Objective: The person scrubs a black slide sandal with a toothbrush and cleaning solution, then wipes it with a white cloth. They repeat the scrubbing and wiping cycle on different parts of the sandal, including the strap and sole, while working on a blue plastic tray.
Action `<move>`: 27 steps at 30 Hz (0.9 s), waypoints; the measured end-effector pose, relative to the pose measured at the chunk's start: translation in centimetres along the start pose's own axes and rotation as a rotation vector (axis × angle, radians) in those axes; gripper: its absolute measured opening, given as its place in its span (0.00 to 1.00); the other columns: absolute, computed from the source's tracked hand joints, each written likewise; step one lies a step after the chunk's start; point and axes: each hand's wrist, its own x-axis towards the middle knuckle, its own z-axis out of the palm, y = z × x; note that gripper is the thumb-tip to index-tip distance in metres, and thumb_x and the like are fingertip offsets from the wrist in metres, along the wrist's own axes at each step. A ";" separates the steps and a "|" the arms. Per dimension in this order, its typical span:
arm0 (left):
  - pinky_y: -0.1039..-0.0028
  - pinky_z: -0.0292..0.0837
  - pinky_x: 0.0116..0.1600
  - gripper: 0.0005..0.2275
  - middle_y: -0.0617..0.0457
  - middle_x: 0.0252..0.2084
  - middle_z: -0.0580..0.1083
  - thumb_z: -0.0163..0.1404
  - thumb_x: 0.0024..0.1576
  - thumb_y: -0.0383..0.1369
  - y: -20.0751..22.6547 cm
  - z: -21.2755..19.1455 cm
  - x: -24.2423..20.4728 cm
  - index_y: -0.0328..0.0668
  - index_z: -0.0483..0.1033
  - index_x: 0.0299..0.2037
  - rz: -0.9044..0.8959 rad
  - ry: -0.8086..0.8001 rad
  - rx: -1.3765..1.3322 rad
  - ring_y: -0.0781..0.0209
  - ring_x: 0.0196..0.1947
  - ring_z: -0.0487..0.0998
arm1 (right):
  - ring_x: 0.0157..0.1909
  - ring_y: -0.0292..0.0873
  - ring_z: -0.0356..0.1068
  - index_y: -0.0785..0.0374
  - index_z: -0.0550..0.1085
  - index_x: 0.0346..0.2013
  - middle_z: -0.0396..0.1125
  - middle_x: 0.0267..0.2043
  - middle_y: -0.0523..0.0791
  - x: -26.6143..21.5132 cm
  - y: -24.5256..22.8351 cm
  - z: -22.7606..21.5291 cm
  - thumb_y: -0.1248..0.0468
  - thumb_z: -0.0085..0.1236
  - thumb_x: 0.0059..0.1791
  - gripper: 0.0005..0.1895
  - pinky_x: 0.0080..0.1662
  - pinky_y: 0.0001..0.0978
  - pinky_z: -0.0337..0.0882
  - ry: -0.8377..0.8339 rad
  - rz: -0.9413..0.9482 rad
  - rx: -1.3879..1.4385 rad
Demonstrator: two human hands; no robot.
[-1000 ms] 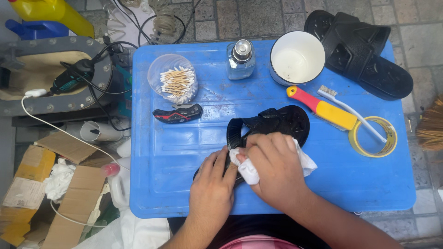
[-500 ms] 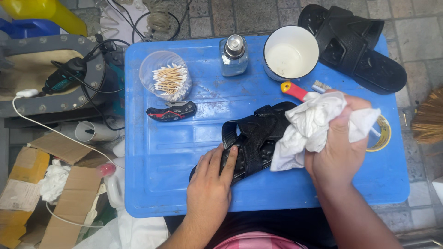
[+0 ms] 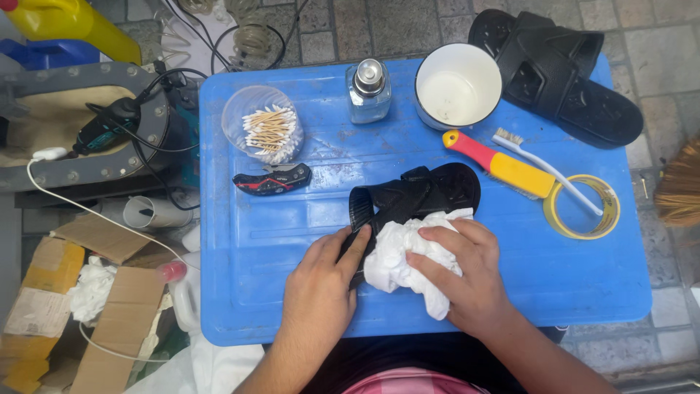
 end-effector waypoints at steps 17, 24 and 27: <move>0.60 0.71 0.54 0.30 0.45 0.55 0.74 0.57 0.45 0.24 0.4 -0.9 0.9 0.39 0.71 0.62 -0.102 -0.070 -0.158 0.44 0.53 0.74 | 0.58 0.56 0.62 0.58 0.77 0.41 0.65 0.53 0.48 0.5 -1.6 -2.8 0.64 0.74 0.40 0.17 0.60 0.49 0.63 0.176 0.137 -0.164; 0.60 0.70 0.56 0.31 0.43 0.56 0.74 0.57 0.43 0.23 0.7 -0.7 0.7 0.38 0.71 0.63 -0.078 -0.040 -0.141 0.43 0.54 0.73 | 0.53 0.55 0.64 0.55 0.79 0.46 0.66 0.53 0.48 0.2 -3.0 1.4 0.63 0.70 0.39 0.20 0.54 0.46 0.64 0.095 0.095 -0.119; 0.58 0.68 0.58 0.31 0.40 0.57 0.72 0.56 0.44 0.23 0.7 -0.4 0.4 0.36 0.69 0.64 -0.036 -0.028 -0.123 0.41 0.55 0.72 | 0.51 0.55 0.65 0.57 0.80 0.46 0.67 0.53 0.48 -0.2 -4.1 2.4 0.65 0.68 0.38 0.21 0.52 0.45 0.67 0.053 0.107 -0.069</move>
